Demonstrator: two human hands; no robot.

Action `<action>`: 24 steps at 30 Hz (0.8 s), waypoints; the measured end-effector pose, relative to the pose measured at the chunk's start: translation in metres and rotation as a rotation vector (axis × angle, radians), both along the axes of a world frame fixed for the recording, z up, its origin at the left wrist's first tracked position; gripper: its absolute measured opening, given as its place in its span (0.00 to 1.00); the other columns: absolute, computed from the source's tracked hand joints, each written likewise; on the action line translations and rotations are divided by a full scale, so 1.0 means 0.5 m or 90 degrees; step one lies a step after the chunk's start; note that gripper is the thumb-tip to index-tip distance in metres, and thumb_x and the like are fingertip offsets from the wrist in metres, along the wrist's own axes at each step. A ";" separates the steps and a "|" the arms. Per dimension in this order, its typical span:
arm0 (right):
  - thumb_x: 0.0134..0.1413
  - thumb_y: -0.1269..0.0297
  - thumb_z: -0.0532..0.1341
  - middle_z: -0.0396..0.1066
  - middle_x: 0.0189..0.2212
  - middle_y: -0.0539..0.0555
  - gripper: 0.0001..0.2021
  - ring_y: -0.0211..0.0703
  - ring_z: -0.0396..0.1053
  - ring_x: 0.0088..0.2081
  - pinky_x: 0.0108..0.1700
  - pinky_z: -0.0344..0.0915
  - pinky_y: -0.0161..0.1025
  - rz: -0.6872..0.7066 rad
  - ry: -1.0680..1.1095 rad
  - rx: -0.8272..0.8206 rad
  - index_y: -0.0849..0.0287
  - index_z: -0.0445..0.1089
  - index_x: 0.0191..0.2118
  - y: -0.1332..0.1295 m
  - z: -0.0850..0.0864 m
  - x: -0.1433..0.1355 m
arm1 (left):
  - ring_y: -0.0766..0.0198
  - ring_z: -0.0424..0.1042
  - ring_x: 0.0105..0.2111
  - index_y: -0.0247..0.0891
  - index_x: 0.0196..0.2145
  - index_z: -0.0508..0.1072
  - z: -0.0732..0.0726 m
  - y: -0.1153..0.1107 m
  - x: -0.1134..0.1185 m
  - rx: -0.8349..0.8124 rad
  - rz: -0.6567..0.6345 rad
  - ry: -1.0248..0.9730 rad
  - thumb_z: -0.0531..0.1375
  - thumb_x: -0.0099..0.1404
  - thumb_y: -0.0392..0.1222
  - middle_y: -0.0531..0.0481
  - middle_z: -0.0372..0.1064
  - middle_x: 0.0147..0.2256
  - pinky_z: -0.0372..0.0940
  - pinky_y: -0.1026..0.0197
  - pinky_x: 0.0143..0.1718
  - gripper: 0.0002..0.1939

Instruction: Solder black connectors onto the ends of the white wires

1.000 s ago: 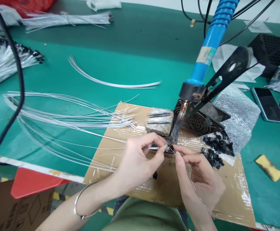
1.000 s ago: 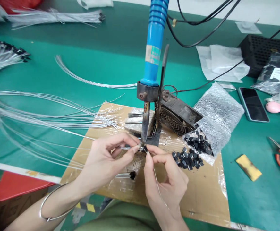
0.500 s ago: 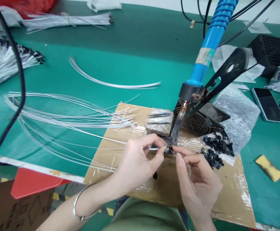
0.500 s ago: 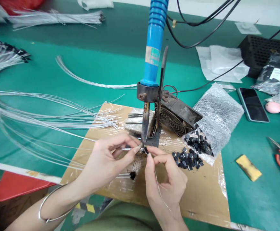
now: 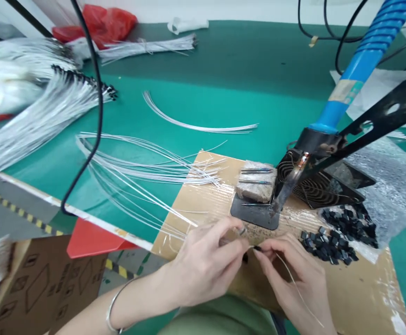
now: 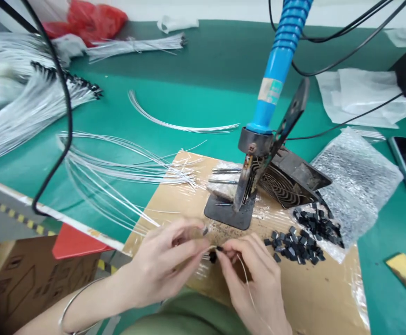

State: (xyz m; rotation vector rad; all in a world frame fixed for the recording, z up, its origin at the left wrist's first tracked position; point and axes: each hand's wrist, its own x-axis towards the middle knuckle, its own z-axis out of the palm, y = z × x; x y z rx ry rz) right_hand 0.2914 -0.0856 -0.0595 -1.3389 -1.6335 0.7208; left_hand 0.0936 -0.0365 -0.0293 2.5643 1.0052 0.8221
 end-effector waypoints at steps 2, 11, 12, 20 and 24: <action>0.63 0.79 0.63 0.72 0.32 0.50 0.09 0.38 0.69 0.33 0.36 0.68 0.34 0.059 -0.006 0.037 0.57 0.71 0.41 -0.004 0.001 0.000 | 0.65 0.74 0.28 0.36 0.42 0.76 0.000 -0.013 -0.024 0.034 0.000 0.034 0.59 0.70 0.31 0.40 0.75 0.45 0.70 0.60 0.30 0.07; 0.62 0.82 0.64 0.76 0.34 0.54 0.11 0.42 0.70 0.36 0.40 0.71 0.40 0.140 -0.064 0.082 0.60 0.72 0.44 -0.016 -0.016 -0.003 | 0.65 0.76 0.35 0.37 0.40 0.77 -0.058 -0.022 -0.129 0.038 0.325 0.027 0.65 0.68 0.31 0.45 0.72 0.43 0.69 0.66 0.33 0.04; 0.62 0.82 0.64 0.76 0.34 0.54 0.10 0.42 0.70 0.36 0.40 0.71 0.40 0.139 -0.066 0.081 0.60 0.72 0.44 -0.017 -0.019 -0.003 | 0.62 0.76 0.36 0.36 0.40 0.77 -0.065 -0.015 -0.136 0.044 0.331 0.047 0.65 0.68 0.32 0.43 0.72 0.44 0.70 0.63 0.35 0.03; 0.63 0.81 0.63 0.76 0.33 0.53 0.10 0.42 0.71 0.35 0.40 0.71 0.40 0.137 -0.076 0.092 0.60 0.72 0.44 -0.016 -0.030 -0.007 | 0.53 0.69 0.38 0.35 0.37 0.80 -0.071 0.063 -0.150 0.109 0.201 0.143 0.60 0.72 0.32 0.39 0.71 0.42 0.68 0.51 0.40 0.08; 0.63 0.80 0.63 0.76 0.33 0.52 0.09 0.41 0.71 0.34 0.39 0.71 0.39 0.132 -0.080 0.096 0.59 0.72 0.43 -0.011 -0.032 -0.007 | 0.55 0.68 0.37 0.36 0.38 0.80 -0.066 0.109 -0.149 0.178 0.192 0.125 0.60 0.72 0.33 0.40 0.73 0.40 0.66 0.51 0.40 0.07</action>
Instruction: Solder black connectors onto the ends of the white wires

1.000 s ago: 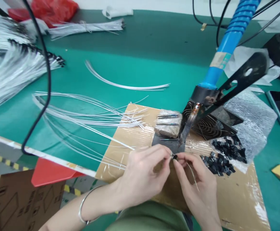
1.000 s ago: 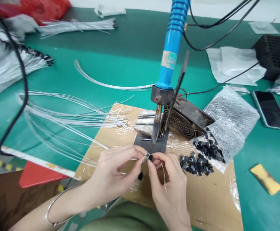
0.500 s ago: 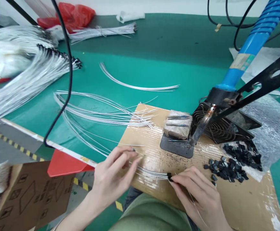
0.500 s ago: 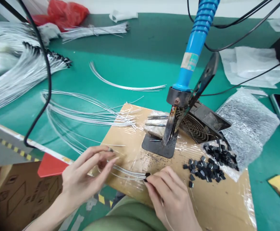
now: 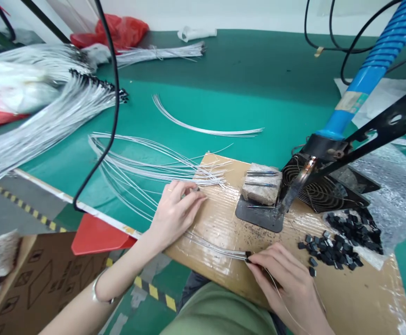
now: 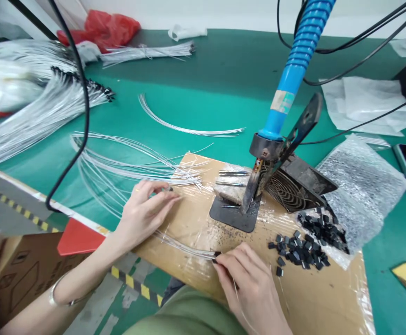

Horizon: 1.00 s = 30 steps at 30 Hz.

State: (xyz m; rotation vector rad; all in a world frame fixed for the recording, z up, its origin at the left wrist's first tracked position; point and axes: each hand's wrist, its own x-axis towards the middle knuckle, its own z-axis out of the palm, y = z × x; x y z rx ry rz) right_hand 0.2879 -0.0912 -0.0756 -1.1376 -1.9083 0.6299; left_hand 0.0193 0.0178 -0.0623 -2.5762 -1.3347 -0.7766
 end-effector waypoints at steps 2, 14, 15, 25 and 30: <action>0.63 0.80 0.63 0.76 0.32 0.52 0.09 0.41 0.72 0.34 0.39 0.71 0.39 0.003 -0.005 -0.001 0.59 0.72 0.43 0.002 0.000 0.000 | 0.56 0.67 0.35 0.37 0.38 0.80 -0.003 0.024 0.003 0.033 0.006 -0.007 0.60 0.72 0.33 0.41 0.74 0.40 0.65 0.51 0.40 0.08; 0.64 0.80 0.62 0.76 0.31 0.52 0.10 0.42 0.72 0.33 0.37 0.72 0.40 0.011 -0.015 -0.013 0.57 0.71 0.43 0.004 0.003 0.002 | 0.55 0.68 0.38 0.38 0.34 0.78 -0.030 0.072 0.038 0.018 -0.017 0.009 0.60 0.72 0.32 0.43 0.76 0.38 0.63 0.52 0.41 0.09; 0.64 0.80 0.62 0.76 0.32 0.52 0.09 0.42 0.72 0.33 0.37 0.72 0.40 0.013 -0.018 -0.017 0.57 0.71 0.43 0.004 0.003 0.002 | 0.54 0.68 0.38 0.38 0.35 0.77 -0.030 0.071 0.038 0.016 -0.017 0.007 0.60 0.72 0.32 0.43 0.76 0.38 0.63 0.51 0.42 0.08; 0.64 0.78 0.63 0.77 0.32 0.52 0.08 0.43 0.73 0.34 0.38 0.72 0.40 -0.001 -0.004 -0.029 0.57 0.72 0.43 0.003 0.001 -0.001 | 0.59 0.76 0.40 0.36 0.41 0.72 0.004 0.046 0.043 0.015 -0.015 -0.139 0.57 0.73 0.30 0.44 0.77 0.39 0.69 0.57 0.43 0.06; 0.63 0.73 0.65 0.78 0.34 0.54 0.06 0.44 0.75 0.36 0.39 0.74 0.40 -0.050 0.005 -0.020 0.58 0.74 0.45 -0.004 0.018 0.011 | 0.64 0.72 0.30 0.36 0.38 0.71 0.037 0.025 0.071 -0.058 -0.042 -0.154 0.57 0.72 0.29 0.50 0.75 0.31 0.66 0.63 0.35 0.06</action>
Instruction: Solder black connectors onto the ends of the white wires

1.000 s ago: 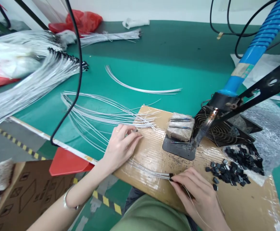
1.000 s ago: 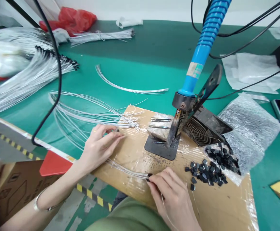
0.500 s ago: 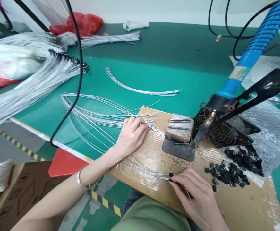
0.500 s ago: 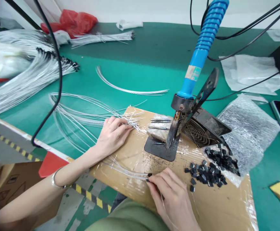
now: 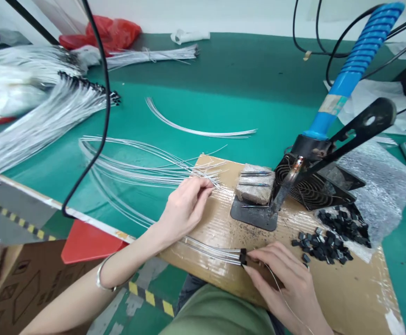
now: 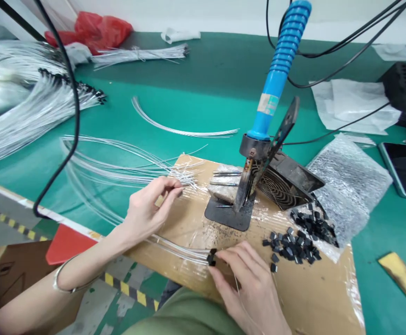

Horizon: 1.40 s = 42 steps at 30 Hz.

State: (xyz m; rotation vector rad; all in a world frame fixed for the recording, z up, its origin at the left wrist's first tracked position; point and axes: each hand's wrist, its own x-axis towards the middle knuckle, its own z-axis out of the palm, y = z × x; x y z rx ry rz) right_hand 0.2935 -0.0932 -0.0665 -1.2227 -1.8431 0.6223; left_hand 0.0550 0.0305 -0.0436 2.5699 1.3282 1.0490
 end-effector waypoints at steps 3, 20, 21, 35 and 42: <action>0.69 0.64 0.61 0.80 0.37 0.56 0.08 0.47 0.77 0.39 0.43 0.75 0.43 -0.051 0.019 -0.019 0.56 0.76 0.48 -0.024 -0.001 0.038 | 0.65 0.68 0.27 0.38 0.34 0.71 0.026 -0.008 0.014 -0.153 -0.053 0.005 0.56 0.72 0.33 0.53 0.72 0.27 0.64 0.63 0.31 0.08; 0.61 0.58 0.68 0.70 0.24 0.48 0.08 0.37 0.64 0.22 0.24 0.66 0.34 -0.402 -0.098 -0.161 0.57 0.79 0.36 -0.060 -0.016 0.114 | 0.67 0.61 0.21 0.36 0.30 0.79 0.031 -0.058 0.100 -0.743 -0.081 -0.207 0.63 0.64 0.50 0.50 0.71 0.23 0.54 0.66 0.21 0.14; 0.61 0.57 0.67 0.69 0.24 0.48 0.09 0.37 0.64 0.22 0.24 0.65 0.35 -0.400 -0.113 -0.177 0.57 0.78 0.36 -0.057 -0.020 0.114 | 0.68 0.61 0.21 0.35 0.30 0.79 0.031 -0.059 0.103 -0.744 -0.073 -0.212 0.63 0.63 0.50 0.51 0.70 0.23 0.53 0.66 0.21 0.14; 0.52 0.54 0.72 0.81 0.29 0.53 0.12 0.43 0.79 0.29 0.36 0.78 0.38 -0.510 0.108 -0.233 0.56 0.80 0.37 -0.044 -0.005 0.092 | 0.65 0.66 0.24 0.36 0.27 0.79 0.039 -0.063 0.121 -0.744 -0.057 -0.272 0.64 0.58 0.47 0.47 0.76 0.25 0.57 0.63 0.26 0.12; 0.51 0.58 0.72 0.77 0.23 0.52 0.07 0.37 0.73 0.21 0.25 0.72 0.31 -0.460 0.226 -0.250 0.57 0.82 0.32 -0.030 0.007 0.080 | 0.67 0.59 0.22 0.35 0.28 0.78 0.046 -0.064 0.123 -0.758 -0.063 -0.253 0.62 0.60 0.49 0.50 0.71 0.23 0.50 0.63 0.24 0.13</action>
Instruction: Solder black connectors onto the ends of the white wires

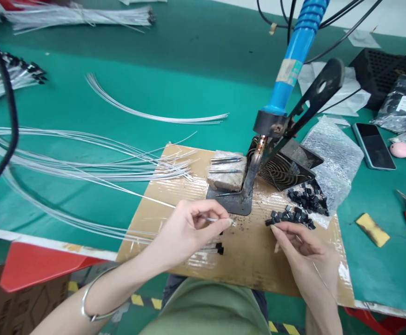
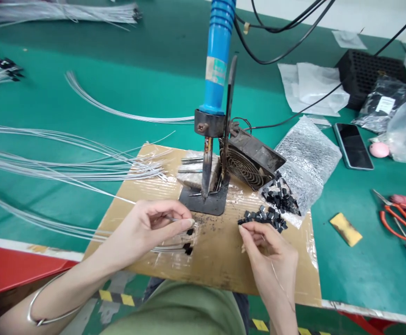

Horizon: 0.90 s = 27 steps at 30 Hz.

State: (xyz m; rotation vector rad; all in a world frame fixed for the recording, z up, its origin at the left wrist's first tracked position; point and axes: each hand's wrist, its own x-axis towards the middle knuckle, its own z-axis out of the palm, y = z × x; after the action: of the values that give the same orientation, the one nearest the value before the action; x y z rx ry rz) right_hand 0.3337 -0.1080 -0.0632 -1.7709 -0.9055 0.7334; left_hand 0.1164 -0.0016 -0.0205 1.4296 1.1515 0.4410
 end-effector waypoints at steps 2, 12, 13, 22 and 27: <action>0.51 0.58 0.73 0.73 0.19 0.49 0.08 0.34 0.67 0.16 0.19 0.66 0.29 -0.011 0.041 -0.008 0.58 0.82 0.32 0.004 0.004 -0.008 | 0.68 0.56 0.21 0.35 0.28 0.77 0.006 0.000 0.004 -0.022 -0.001 0.003 0.62 0.60 0.50 0.51 0.69 0.23 0.49 0.63 0.24 0.14; 0.56 0.64 0.71 0.76 0.20 0.48 0.02 0.35 0.72 0.20 0.25 0.71 0.29 -0.022 0.115 0.086 0.54 0.82 0.36 0.022 0.029 -0.051 | 0.67 0.57 0.23 0.35 0.29 0.77 0.012 -0.003 0.007 -0.035 0.015 0.003 0.62 0.60 0.49 0.50 0.68 0.24 0.48 0.62 0.25 0.13; 0.57 0.64 0.71 0.76 0.21 0.48 0.03 0.35 0.72 0.20 0.26 0.72 0.29 -0.018 0.128 0.086 0.54 0.82 0.37 0.026 0.030 -0.056 | 0.66 0.58 0.23 0.35 0.29 0.77 0.012 -0.004 0.007 -0.033 0.016 -0.001 0.62 0.60 0.49 0.50 0.69 0.25 0.49 0.62 0.25 0.13; 0.60 0.63 0.69 0.76 0.20 0.46 0.04 0.32 0.75 0.23 0.30 0.71 0.26 0.056 0.241 0.066 0.51 0.83 0.40 0.051 0.038 -0.097 | 0.65 0.61 0.25 0.35 0.29 0.77 0.017 0.003 0.010 -0.023 0.026 -0.015 0.61 0.62 0.49 0.49 0.70 0.25 0.51 0.62 0.25 0.13; 0.59 0.64 0.70 0.77 0.22 0.46 0.03 0.30 0.72 0.19 0.25 0.70 0.25 0.068 0.296 0.071 0.51 0.83 0.38 0.065 0.043 -0.114 | 0.66 0.62 0.24 0.35 0.29 0.78 0.014 0.003 0.008 -0.005 0.040 -0.004 0.63 0.61 0.48 0.50 0.69 0.24 0.53 0.63 0.25 0.12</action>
State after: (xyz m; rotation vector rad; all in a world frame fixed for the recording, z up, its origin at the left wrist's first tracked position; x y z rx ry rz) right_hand 0.2767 -0.0752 -0.0418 -1.3785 -0.7094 1.0858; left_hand 0.1205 0.0001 -0.0136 1.3871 1.1946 0.4843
